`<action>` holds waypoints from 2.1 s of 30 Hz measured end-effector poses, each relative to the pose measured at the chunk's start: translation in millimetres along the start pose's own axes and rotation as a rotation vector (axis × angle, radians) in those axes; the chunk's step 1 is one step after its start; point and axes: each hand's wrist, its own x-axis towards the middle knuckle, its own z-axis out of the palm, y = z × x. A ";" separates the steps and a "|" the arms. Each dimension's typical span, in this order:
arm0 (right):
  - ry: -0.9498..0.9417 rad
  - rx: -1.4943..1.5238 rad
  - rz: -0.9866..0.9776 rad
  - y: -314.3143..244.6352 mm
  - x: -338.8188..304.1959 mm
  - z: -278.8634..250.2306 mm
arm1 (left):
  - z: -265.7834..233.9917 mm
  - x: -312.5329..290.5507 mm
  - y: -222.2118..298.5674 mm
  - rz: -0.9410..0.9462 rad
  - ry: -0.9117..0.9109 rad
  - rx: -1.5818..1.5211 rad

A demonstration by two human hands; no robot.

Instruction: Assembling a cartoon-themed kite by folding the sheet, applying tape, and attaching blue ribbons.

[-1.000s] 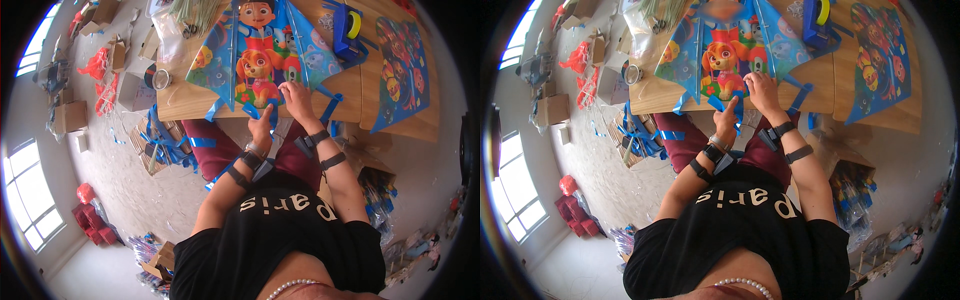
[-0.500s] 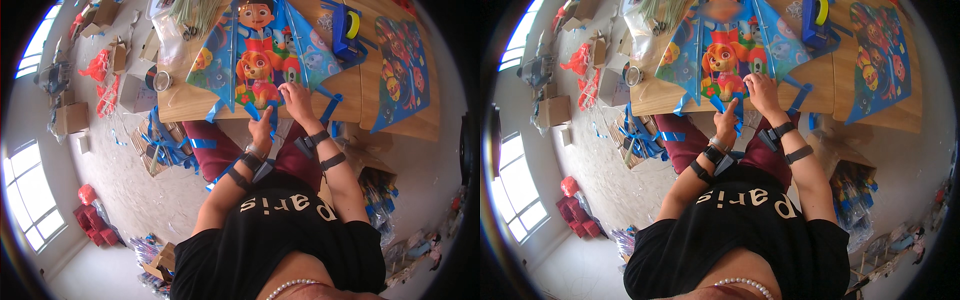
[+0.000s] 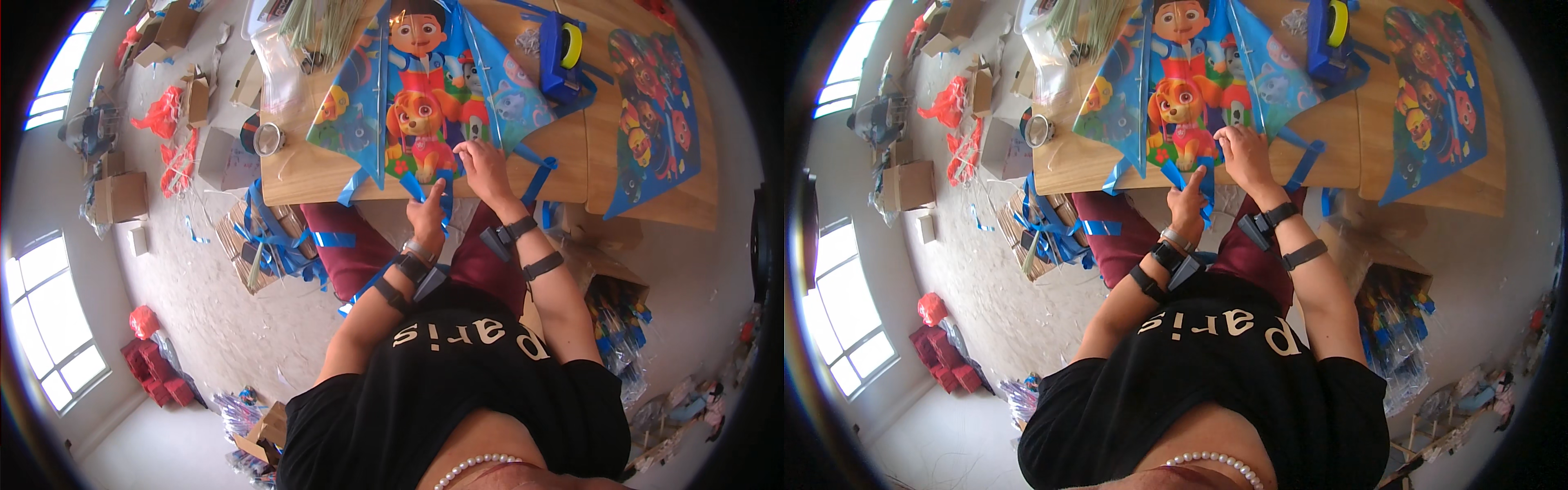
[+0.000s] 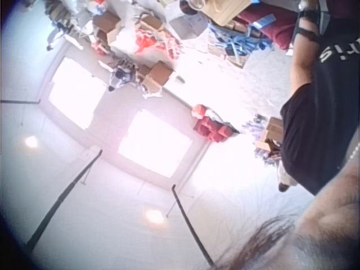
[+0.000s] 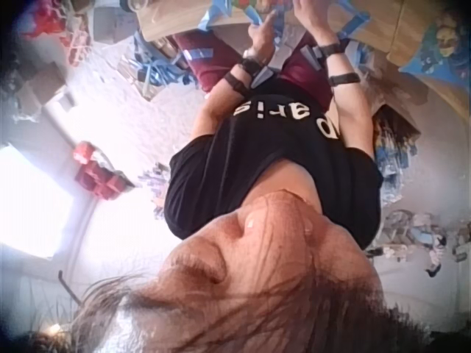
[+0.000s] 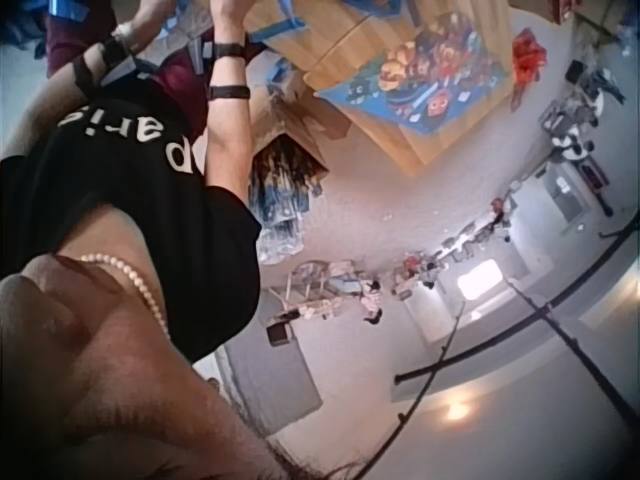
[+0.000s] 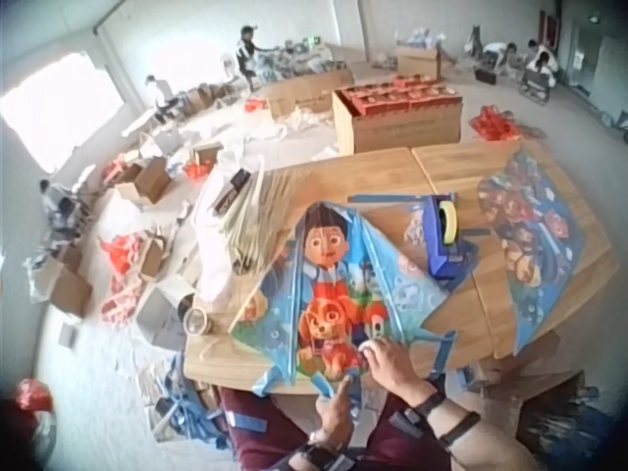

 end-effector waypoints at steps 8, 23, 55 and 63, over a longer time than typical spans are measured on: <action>-0.050 0.399 0.129 1.9 2.5 -8.2 | 0.2 0.3 -2.6 0.030 0.005 0.005; -0.055 0.118 0.006 4.1 -1.1 -3.7 | -2.8 6.4 -9.6 0.056 -0.007 -0.037; 0.445 0.253 0.483 165.0 95.3 -159.8 | 1.1 -4.5 -0.4 0.033 -0.051 -0.092; 0.119 0.572 0.736 156.7 115.2 -185.0 | -0.9 -2.5 -0.1 0.038 -0.010 -0.038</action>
